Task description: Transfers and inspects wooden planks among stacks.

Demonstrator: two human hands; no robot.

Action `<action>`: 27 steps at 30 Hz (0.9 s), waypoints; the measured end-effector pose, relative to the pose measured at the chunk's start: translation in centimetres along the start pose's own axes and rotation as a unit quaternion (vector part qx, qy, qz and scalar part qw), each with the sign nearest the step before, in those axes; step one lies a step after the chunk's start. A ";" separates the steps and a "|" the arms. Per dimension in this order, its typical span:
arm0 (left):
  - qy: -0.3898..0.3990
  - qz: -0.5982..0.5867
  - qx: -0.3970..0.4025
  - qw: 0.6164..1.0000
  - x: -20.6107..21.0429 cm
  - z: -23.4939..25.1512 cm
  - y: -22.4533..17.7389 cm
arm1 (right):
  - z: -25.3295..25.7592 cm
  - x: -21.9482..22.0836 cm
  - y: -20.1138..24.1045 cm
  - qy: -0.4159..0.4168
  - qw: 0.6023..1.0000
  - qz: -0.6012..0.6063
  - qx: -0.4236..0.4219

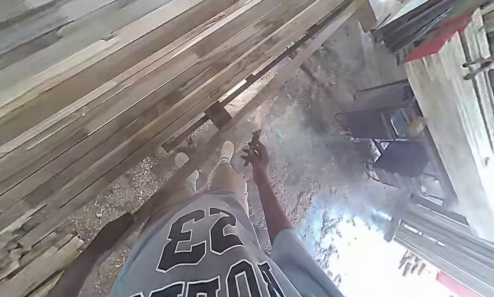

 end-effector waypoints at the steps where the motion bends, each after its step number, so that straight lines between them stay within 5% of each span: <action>1: 0.015 0.025 -0.003 1.000 -0.5 0.0 0.7 | -0.3 -0.3 0.0 -0.005 1.000 0.002 -0.003; 4: 0.003 0.046 0.042 0.998 -1.2 1.0 4.1 | 0.0 -0.9 -0.4 -0.014 1.000 0.007 -0.007; 9: 0.040 0.038 -0.085 0.995 -2.7 -5.2 -1.0 | 1.8 -2.8 -1.0 -0.028 1.000 0.005 -0.001; 12: -0.038 0.093 -0.006 0.995 -1.2 -2.4 0.6 | 7.0 -4.7 -1.4 -0.024 0.999 -0.016 -0.023; 14: 0.024 0.090 -0.130 0.987 -1.7 -3.6 -4.7 | 11.7 -6.0 -1.1 -0.012 0.997 -0.069 -0.040; 17: -0.020 -0.036 -0.054 0.998 -1.7 -1.9 -7.4 | 20.1 -7.1 -0.2 0.011 0.985 -0.152 -0.086; 21: -0.025 -0.031 -0.067 0.997 -2.1 -0.9 -11.6 | 29.5 -8.1 -1.1 0.018 0.966 -0.184 -0.179; 24: -0.010 -0.020 -0.076 0.997 -2.5 -0.7 -12.7 | 31.6 -8.3 -2.5 0.021 0.955 -0.231 -0.186; 27: -0.009 -0.009 -0.077 0.997 -2.4 -1.0 -13.0 | 29.6 -9.3 -3.4 0.057 0.901 -0.391 -0.179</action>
Point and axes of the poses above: each hand's wrist, its own z-axis towards the middle knuckle, its own x-axis out of the palm, y = z × x, the point moved 2 cm from there along z, towards the middle knuckle, and after that the axes turned 15 degrees about -x, right-handed, at the moved point
